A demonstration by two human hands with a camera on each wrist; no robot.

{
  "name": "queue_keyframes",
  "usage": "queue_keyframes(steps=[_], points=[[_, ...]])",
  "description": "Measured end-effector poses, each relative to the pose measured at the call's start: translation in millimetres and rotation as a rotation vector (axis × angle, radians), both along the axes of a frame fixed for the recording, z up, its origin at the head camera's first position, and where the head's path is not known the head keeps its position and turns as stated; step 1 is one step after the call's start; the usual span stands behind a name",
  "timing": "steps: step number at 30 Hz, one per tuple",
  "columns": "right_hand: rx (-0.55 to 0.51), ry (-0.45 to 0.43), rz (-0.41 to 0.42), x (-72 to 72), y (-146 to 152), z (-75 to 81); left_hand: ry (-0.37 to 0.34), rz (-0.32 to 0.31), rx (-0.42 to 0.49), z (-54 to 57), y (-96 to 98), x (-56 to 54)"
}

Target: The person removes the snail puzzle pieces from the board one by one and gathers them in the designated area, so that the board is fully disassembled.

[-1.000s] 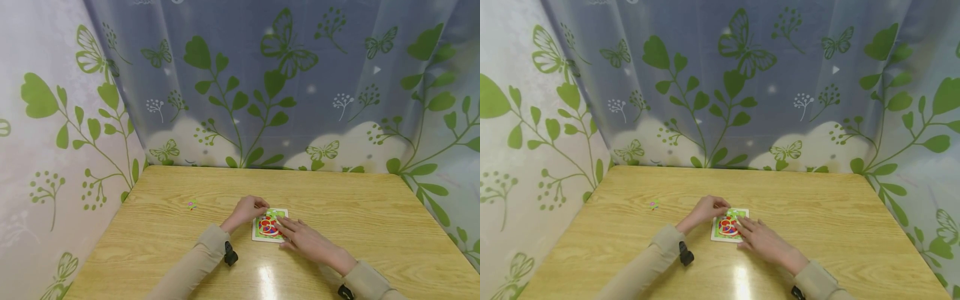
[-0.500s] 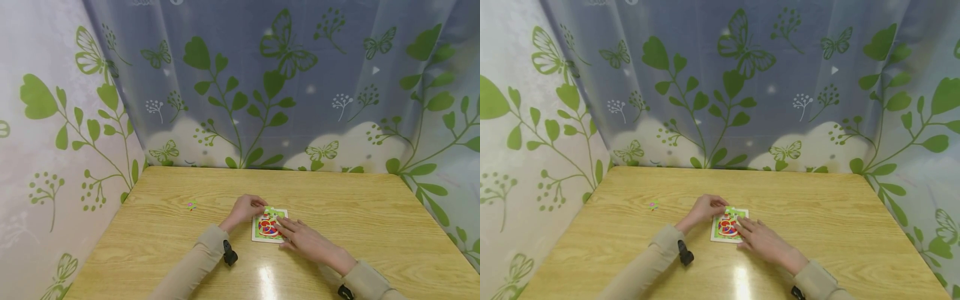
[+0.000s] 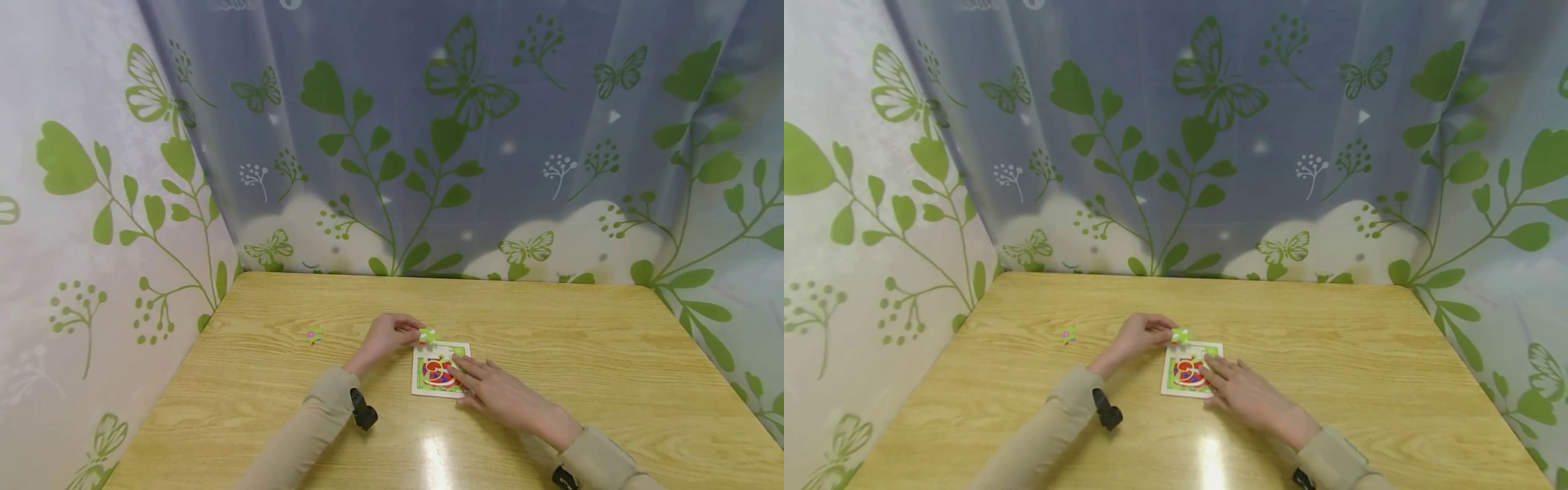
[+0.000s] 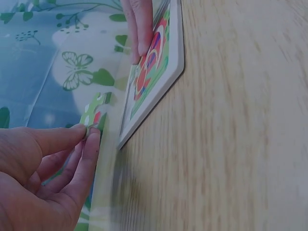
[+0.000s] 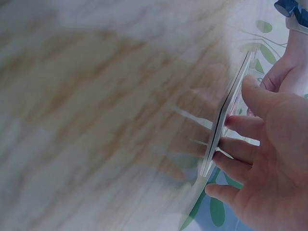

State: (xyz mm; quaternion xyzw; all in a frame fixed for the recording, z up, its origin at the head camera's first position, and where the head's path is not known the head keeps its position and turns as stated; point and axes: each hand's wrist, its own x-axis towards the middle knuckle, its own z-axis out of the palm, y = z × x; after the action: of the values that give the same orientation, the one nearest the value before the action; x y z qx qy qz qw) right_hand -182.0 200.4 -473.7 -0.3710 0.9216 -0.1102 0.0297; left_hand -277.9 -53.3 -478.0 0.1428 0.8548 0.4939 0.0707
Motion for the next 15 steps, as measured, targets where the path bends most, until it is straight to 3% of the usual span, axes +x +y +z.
queue_keyframes(steps=[15], points=[[-0.001, 0.012, 0.004, 1.1, -0.7, 0.0, -0.035, 0.063, 0.074, -2.9, -38.0, -3.4]])
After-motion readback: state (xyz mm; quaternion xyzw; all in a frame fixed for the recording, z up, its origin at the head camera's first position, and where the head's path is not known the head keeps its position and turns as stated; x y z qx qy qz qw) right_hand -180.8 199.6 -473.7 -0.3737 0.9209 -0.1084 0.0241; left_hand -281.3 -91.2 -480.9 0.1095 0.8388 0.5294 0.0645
